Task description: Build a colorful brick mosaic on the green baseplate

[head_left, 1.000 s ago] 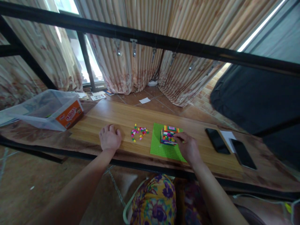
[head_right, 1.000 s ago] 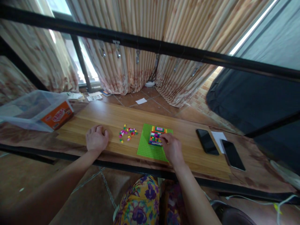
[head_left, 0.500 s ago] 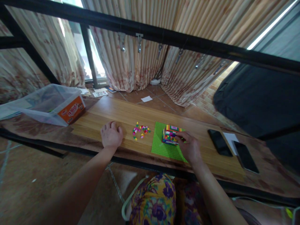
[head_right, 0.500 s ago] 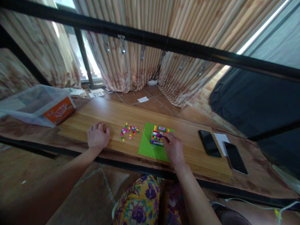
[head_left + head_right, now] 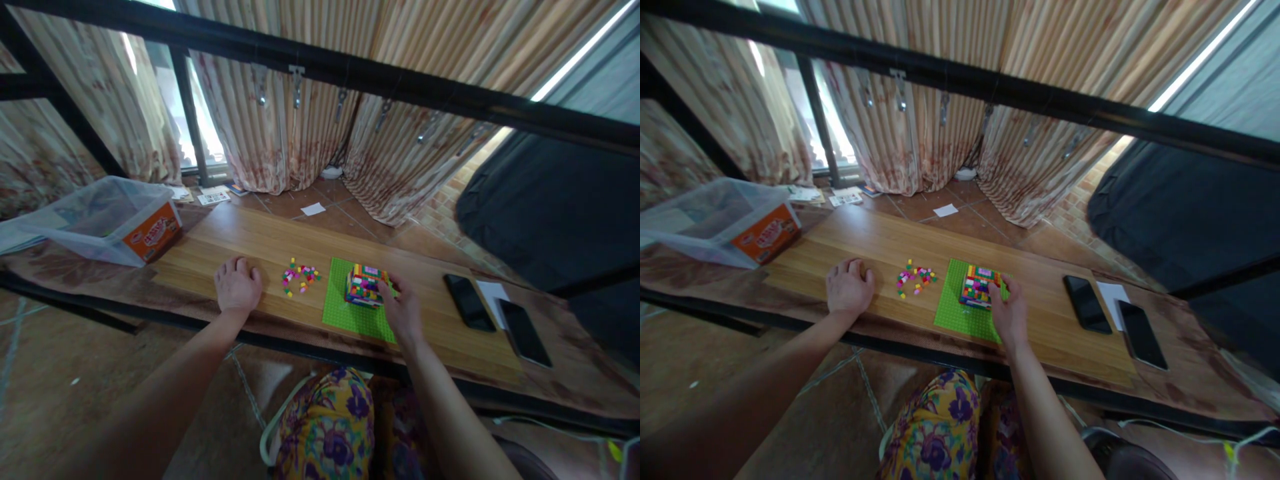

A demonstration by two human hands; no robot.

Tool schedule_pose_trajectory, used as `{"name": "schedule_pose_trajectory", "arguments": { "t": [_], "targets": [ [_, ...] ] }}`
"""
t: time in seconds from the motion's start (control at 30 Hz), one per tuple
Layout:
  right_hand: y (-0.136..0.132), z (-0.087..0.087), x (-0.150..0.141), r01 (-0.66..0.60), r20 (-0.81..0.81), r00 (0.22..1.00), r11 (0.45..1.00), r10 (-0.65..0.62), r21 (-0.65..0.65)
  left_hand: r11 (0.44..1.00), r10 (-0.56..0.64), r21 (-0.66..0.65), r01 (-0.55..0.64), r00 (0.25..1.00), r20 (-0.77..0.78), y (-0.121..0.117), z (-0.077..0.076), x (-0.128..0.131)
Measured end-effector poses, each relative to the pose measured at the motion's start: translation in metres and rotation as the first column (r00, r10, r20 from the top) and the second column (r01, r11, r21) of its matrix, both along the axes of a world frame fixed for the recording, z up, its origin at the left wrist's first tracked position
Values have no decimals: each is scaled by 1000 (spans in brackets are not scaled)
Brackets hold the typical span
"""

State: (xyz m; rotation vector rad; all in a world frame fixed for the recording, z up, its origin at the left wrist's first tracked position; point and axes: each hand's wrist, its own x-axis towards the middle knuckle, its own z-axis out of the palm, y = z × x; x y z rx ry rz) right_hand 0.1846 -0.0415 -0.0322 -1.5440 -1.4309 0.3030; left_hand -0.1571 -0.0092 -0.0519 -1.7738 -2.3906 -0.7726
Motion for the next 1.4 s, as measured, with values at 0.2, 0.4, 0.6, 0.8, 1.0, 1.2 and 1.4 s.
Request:
{"name": "schedule_pose_trajectory", "arguments": {
  "t": [0.2,0.4,0.6,0.8,1.0,1.2,1.4],
  "targets": [
    [3,-2,-13,25,-200,979,998,-37,-63,1000,4,1,-4,1000,-25,1,-1,0],
    [0,0,-18,39,-174,984,998,-48,-55,1000,6,2,-6,999,-44,0,-1,0],
    [1,-7,-23,80,-219,972,995,-89,-53,1000,8,3,-8,999,-45,0,-2,0],
    [2,-11,-21,79,-326,941,995,-93,-56,1000,12,-3,-12,999,-37,1,-2,-1],
    [4,-14,-16,31,-585,809,997,-64,-66,1000,8,4,-8,1000,-13,1,-1,-1],
    [11,-11,-31,10,-585,809,996,-59,-86,1000,3,0,-3,1000,-10,0,0,0],
    [10,-16,-33,22,-546,836,996,-64,-84,1000,9,-12,-10,1000,-24,0,0,0]
  ]
}}
